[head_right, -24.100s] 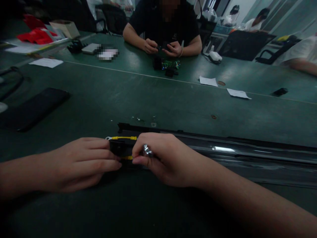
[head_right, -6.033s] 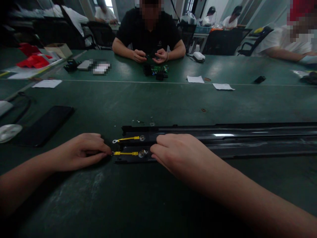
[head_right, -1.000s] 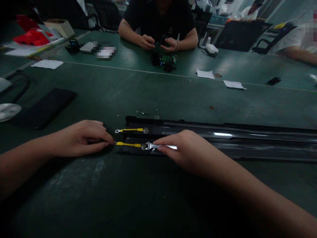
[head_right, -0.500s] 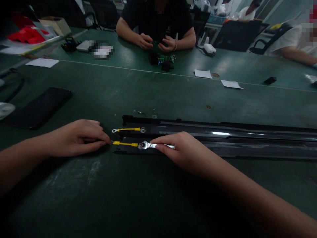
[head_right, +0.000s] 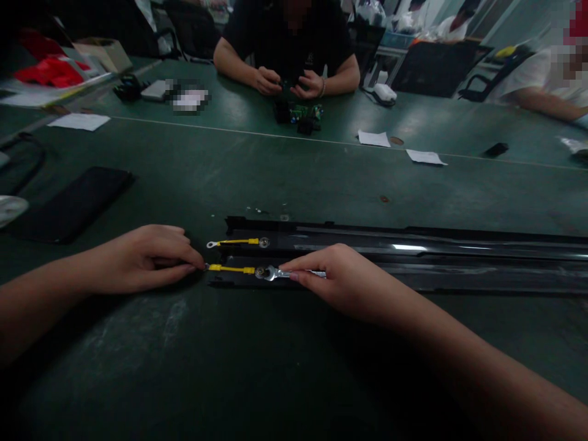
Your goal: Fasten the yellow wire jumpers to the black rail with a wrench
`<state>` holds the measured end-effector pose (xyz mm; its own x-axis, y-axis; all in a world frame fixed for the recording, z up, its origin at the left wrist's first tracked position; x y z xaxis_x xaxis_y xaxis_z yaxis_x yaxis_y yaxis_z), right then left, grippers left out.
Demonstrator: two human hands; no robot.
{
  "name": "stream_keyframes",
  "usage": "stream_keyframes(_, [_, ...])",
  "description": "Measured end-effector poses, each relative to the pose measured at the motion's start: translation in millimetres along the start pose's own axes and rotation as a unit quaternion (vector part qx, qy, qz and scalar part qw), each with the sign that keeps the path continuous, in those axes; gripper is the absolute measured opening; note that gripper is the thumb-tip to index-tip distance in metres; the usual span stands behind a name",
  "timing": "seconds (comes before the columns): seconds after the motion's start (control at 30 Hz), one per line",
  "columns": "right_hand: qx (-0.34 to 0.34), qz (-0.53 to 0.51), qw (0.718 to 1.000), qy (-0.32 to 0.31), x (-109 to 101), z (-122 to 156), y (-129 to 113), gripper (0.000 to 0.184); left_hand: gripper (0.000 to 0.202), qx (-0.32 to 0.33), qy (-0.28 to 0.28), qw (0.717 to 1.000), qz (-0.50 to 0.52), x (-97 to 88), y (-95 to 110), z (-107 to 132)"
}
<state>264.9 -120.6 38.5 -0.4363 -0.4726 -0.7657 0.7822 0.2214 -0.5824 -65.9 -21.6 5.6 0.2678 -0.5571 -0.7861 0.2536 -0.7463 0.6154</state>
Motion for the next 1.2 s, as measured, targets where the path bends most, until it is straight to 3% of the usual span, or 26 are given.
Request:
stream_keyframes(0.87, [-0.021,0.003,0.999,0.027,4.6,-0.4,-2.8,0.033,0.020,-0.001,-0.005,1.000,0.004,0.0,0.3,-1.1])
stream_keyframes(1.2, [0.000,0.013,0.999,0.035,1.9,-0.9,-7.9,0.032,0.020,0.001,-0.004,1.000,0.002,-0.3,-0.1,-0.7])
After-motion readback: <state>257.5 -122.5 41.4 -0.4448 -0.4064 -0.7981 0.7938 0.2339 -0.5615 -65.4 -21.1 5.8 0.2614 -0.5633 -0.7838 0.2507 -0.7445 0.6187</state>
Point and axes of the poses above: each hand's wrist, its own z-axis away from the middle knuckle, its own x-axis out of the palm, y = z × x, the point moved 1 cm from there along -z, towards the middle knuckle, and after that the axes turned 6 degrees about z, right-handed, at the moved point
